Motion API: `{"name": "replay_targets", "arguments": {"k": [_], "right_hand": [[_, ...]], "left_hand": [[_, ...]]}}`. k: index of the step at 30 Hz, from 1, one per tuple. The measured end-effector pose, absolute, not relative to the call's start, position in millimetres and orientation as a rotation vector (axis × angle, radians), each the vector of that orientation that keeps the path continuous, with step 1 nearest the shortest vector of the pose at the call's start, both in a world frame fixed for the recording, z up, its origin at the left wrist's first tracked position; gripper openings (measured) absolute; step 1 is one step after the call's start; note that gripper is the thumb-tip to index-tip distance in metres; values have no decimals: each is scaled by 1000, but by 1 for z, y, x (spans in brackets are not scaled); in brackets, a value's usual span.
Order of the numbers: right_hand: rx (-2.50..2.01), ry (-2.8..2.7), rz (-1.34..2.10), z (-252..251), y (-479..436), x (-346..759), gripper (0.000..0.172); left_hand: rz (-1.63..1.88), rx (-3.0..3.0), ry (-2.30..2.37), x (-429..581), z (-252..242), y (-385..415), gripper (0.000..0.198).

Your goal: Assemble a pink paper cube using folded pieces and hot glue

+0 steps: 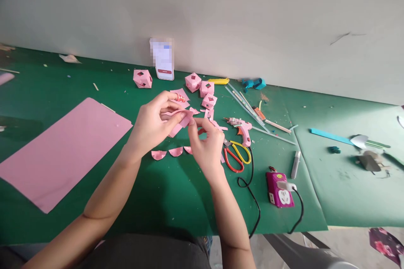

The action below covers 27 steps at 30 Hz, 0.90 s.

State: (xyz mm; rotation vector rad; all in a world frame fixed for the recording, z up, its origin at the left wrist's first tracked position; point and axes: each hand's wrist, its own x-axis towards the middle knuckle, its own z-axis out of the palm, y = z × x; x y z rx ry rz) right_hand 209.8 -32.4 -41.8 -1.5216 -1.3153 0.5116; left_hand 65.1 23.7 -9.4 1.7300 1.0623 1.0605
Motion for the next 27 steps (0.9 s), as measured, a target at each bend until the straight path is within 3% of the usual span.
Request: {"name": "replay_targets", "arguments": {"k": [4,12,27], "right_hand": [[-1399,-1258,763,-41,-30,216,26],[-1374,-1162,821,-43,-26,215,23],[-1451,-1253,498,-45,-29,210,24]], "left_hand": [[1074,1714,1079,65,-9,25,24],[1082,1778,1134,67,-7,21,25],[1058,1749,1051,70,-12,21,23]]}}
